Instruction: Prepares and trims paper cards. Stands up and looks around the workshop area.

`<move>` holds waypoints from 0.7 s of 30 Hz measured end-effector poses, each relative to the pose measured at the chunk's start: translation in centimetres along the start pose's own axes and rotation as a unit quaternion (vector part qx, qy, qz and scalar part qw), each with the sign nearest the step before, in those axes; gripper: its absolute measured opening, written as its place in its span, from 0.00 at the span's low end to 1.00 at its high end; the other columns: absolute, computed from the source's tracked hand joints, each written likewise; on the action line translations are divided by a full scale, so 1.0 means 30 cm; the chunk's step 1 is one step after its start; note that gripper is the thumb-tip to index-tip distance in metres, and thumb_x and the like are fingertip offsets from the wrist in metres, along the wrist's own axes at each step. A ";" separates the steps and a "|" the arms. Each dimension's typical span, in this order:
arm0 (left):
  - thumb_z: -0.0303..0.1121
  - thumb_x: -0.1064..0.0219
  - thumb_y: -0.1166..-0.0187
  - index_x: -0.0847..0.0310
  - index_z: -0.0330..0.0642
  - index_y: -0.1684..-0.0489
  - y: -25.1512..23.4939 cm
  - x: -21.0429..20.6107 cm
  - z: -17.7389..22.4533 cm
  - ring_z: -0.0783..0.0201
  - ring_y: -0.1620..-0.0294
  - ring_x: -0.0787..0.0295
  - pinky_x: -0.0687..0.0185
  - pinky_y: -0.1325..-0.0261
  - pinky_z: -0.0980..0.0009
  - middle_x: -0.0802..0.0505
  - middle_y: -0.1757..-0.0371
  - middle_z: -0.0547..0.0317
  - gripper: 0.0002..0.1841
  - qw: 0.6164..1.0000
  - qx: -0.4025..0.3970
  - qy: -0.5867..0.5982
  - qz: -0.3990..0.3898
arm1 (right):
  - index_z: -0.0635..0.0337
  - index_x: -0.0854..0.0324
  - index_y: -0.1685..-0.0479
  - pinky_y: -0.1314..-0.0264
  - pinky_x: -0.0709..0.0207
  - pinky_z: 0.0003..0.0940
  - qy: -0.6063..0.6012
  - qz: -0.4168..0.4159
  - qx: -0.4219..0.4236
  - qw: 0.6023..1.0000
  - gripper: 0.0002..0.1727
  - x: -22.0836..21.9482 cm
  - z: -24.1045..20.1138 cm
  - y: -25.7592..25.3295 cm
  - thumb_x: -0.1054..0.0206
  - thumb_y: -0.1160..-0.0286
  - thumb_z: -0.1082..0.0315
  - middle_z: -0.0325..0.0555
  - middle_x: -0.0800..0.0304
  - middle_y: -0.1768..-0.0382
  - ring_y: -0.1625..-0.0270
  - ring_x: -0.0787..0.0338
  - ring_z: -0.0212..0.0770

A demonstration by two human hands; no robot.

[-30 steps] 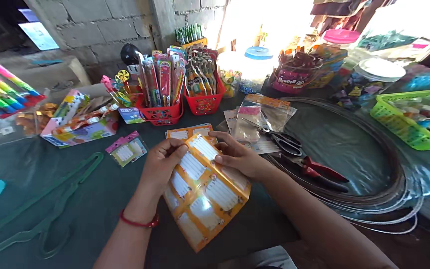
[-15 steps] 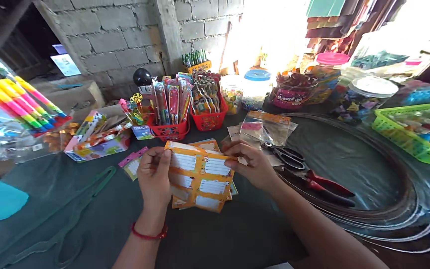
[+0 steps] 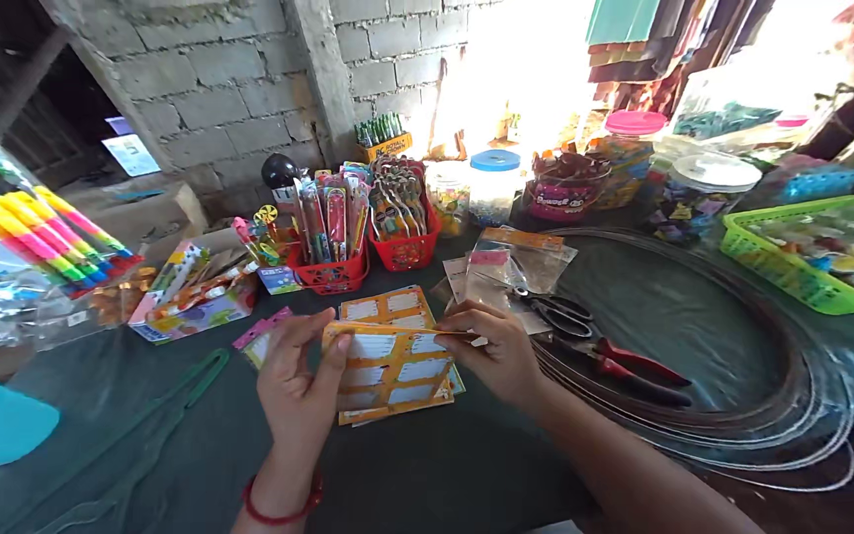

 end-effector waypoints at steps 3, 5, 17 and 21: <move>0.50 0.29 0.20 0.09 0.60 0.50 -0.007 -0.007 0.106 0.66 0.33 0.27 0.39 0.26 0.65 0.18 0.43 0.59 0.11 0.973 -0.092 -0.208 -0.031 | 0.58 0.10 0.59 0.40 0.21 0.25 0.058 0.012 0.053 0.997 0.08 0.007 -0.046 -0.004 0.33 0.19 0.65 0.43 0.07 0.58 0.47 0.12 0.33; 0.52 0.32 0.19 0.09 0.64 0.54 0.002 -0.058 0.178 0.56 0.29 0.22 0.48 0.19 0.42 0.12 0.42 0.55 0.10 0.945 -0.132 -0.289 -0.072 | 0.54 0.09 0.60 0.38 0.23 0.30 0.084 0.012 0.079 0.993 0.09 0.002 -0.080 -0.009 0.34 0.19 0.63 0.41 0.07 0.58 0.45 0.13 0.36; 0.45 0.36 0.16 0.09 0.64 0.67 0.148 -0.050 0.363 0.67 0.31 0.16 0.67 0.18 0.30 0.05 0.53 0.75 0.10 0.904 -0.161 -0.380 -0.111 | 0.44 0.13 0.61 0.26 0.36 0.38 0.207 -0.038 0.178 0.961 0.09 -0.044 -0.334 0.079 0.38 0.15 0.61 0.32 0.08 0.55 0.38 0.17 0.37; 0.47 0.37 0.15 0.08 0.65 0.65 0.183 0.016 0.342 0.71 0.31 0.17 0.69 0.18 0.32 0.05 0.55 0.78 0.11 0.914 -0.143 -0.368 -0.096 | 0.44 0.13 0.62 0.26 0.36 0.37 0.223 -0.037 0.157 0.961 0.10 0.017 -0.322 0.113 0.38 0.14 0.59 0.31 0.08 0.56 0.37 0.17 0.37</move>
Point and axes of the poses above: each hand's wrist, its own y-axis away from the middle knuckle, its own x-axis out of the back of the hand, z = x × y, the point moved 10 cm from there along -y, towards the middle knuckle
